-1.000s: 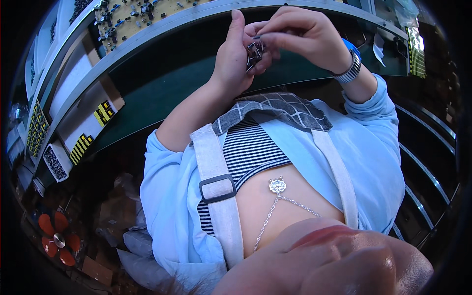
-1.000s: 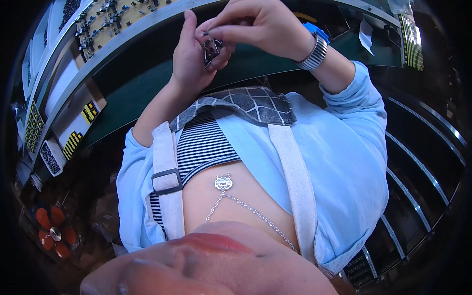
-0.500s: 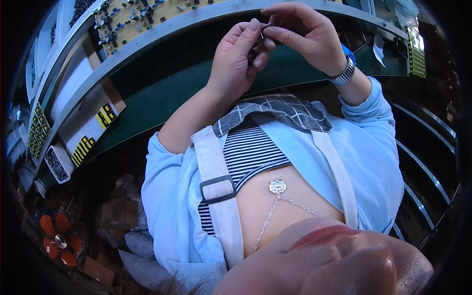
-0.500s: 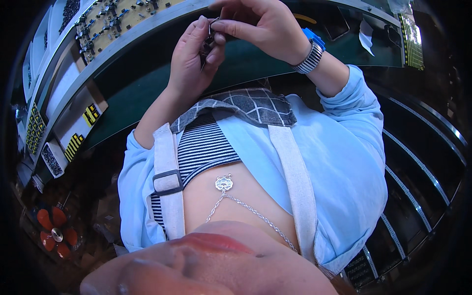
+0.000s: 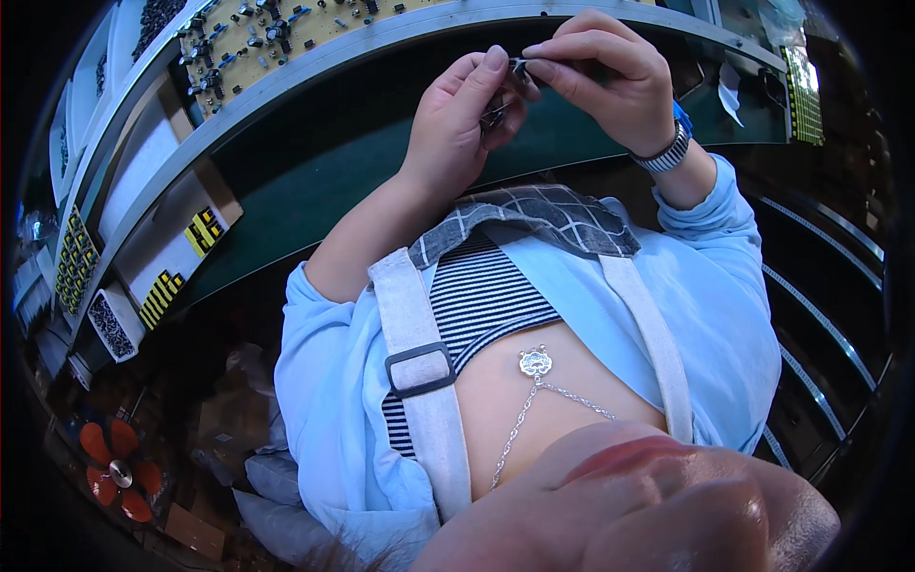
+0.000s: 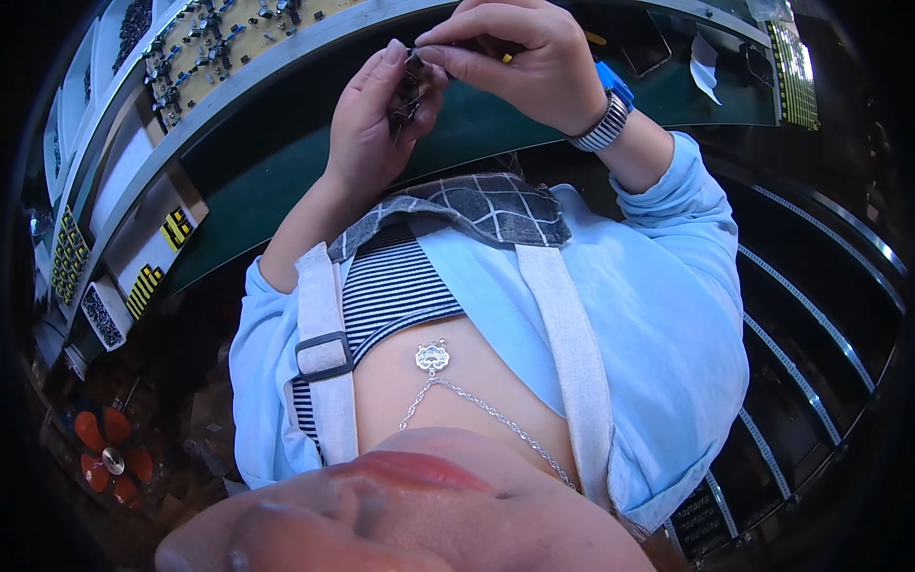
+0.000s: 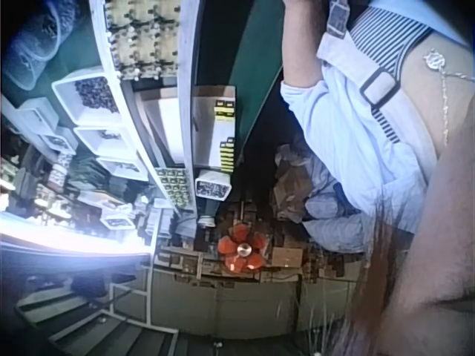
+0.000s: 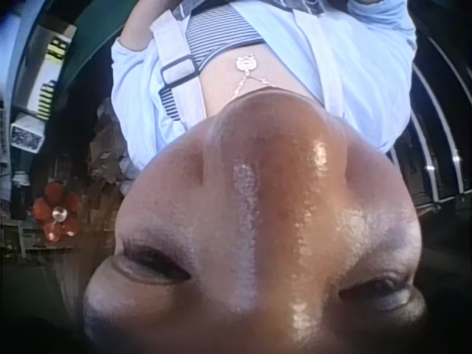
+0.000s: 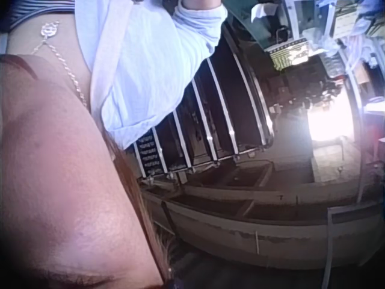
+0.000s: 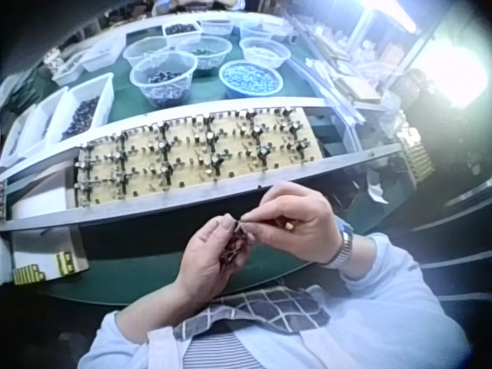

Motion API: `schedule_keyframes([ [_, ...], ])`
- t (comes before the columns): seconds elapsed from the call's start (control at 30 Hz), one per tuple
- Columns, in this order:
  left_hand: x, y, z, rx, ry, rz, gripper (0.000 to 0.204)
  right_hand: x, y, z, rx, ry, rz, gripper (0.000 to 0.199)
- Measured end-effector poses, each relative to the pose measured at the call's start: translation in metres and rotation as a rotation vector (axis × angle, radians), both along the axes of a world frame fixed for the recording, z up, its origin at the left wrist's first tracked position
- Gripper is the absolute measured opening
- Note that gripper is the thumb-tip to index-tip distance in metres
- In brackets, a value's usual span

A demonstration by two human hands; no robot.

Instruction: The person assembles small electronic components by hand and inserts them into circuit boards, then places a tray of capacitors on the workbench and inserts the capacitors into the boards.

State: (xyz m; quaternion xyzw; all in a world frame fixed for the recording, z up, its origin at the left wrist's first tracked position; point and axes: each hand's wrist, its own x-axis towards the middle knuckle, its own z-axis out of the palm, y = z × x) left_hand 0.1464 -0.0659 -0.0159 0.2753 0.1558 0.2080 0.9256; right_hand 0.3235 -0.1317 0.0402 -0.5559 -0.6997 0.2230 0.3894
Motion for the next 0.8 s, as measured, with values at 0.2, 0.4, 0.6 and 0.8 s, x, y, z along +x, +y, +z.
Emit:
schedule_keyframes([
  [0.2,0.0,0.0,0.004,0.033,0.025,0.026,0.03,0.001,0.0,-0.001,-0.002,-0.024,0.088,0.019],
  [0.4,-0.003,-0.002,-0.001,0.125,0.009,-0.046,0.029,0.002,-0.005,-0.003,0.03,-0.004,0.01,0.02],
  [0.6,-0.005,-0.001,-0.01,0.097,-0.02,-0.129,0.027,0.002,-0.011,-0.014,-0.305,0.406,0.015,0.018],
  [0.8,-0.001,-0.011,0.004,0.632,0.155,0.263,0.029,-0.001,-0.022,-0.014,-0.568,0.707,-0.013,0.022],
])
